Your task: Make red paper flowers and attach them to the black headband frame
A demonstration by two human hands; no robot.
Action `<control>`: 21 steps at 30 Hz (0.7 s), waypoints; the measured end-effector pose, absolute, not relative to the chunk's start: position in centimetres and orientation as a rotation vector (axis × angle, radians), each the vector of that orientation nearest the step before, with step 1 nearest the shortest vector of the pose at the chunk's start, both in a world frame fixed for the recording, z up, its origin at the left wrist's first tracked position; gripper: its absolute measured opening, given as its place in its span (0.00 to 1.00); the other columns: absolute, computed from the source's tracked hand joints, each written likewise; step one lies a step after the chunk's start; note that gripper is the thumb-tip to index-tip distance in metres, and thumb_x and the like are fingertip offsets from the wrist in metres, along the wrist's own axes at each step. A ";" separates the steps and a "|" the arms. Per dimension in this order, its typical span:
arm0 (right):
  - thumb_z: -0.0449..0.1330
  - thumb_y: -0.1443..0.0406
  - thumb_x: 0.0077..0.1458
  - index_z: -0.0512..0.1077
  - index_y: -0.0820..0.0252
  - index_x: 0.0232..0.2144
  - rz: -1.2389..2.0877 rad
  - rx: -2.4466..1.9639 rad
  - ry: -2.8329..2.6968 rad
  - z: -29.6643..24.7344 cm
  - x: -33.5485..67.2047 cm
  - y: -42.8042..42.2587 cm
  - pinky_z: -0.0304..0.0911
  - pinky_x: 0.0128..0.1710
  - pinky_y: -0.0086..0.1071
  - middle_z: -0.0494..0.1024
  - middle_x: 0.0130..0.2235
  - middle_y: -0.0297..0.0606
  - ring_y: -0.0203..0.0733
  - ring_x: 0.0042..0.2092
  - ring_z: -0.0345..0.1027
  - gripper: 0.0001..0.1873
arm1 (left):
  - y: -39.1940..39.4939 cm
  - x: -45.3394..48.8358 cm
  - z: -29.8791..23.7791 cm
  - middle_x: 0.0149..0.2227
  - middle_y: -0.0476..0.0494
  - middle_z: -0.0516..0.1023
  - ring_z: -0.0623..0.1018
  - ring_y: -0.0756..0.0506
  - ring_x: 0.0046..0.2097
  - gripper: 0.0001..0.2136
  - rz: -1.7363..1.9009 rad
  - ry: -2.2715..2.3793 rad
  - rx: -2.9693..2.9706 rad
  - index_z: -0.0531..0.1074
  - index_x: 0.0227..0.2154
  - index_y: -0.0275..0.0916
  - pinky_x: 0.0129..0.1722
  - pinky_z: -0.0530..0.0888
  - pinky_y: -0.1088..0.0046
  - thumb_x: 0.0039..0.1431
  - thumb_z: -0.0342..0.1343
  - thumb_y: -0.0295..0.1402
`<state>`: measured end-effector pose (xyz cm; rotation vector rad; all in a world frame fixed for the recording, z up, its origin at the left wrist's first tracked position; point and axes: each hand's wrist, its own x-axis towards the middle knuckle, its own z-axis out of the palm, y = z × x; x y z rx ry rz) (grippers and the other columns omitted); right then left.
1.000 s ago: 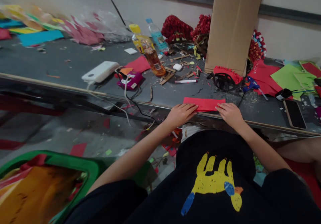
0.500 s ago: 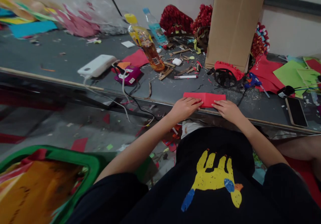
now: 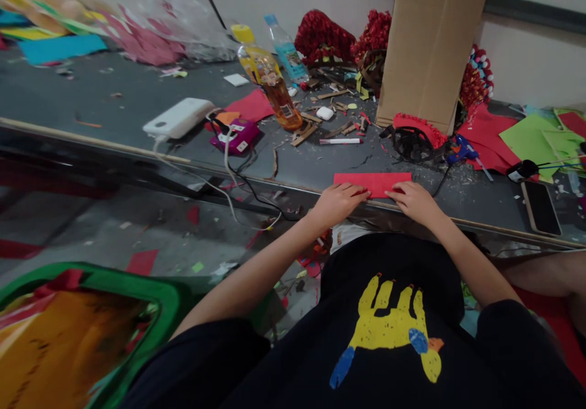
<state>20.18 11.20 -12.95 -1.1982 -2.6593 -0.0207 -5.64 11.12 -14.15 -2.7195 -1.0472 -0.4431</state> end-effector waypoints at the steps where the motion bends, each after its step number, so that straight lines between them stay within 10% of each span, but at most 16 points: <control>1: 0.52 0.68 0.60 0.75 0.55 0.48 -0.018 -1.200 -2.657 -13.0 20.2 11.2 0.62 0.46 0.38 0.76 0.47 0.45 0.44 0.47 0.66 0.17 | 11.1 -5.7 -14.2 0.47 0.41 0.78 0.76 0.43 0.47 0.14 -0.442 -1.042 -2.719 0.73 0.49 0.42 0.42 0.73 0.67 0.64 0.48 0.29; 21: 0.52 0.68 0.60 0.74 0.54 0.50 0.003 -1.185 -2.626 -13.3 20.3 11.4 0.61 0.46 0.38 0.75 0.48 0.43 0.44 0.47 0.65 0.18 | 10.7 -5.3 -14.2 0.48 0.40 0.77 0.75 0.42 0.48 0.16 -0.462 -1.106 -2.725 0.72 0.51 0.41 0.43 0.72 0.65 0.63 0.47 0.26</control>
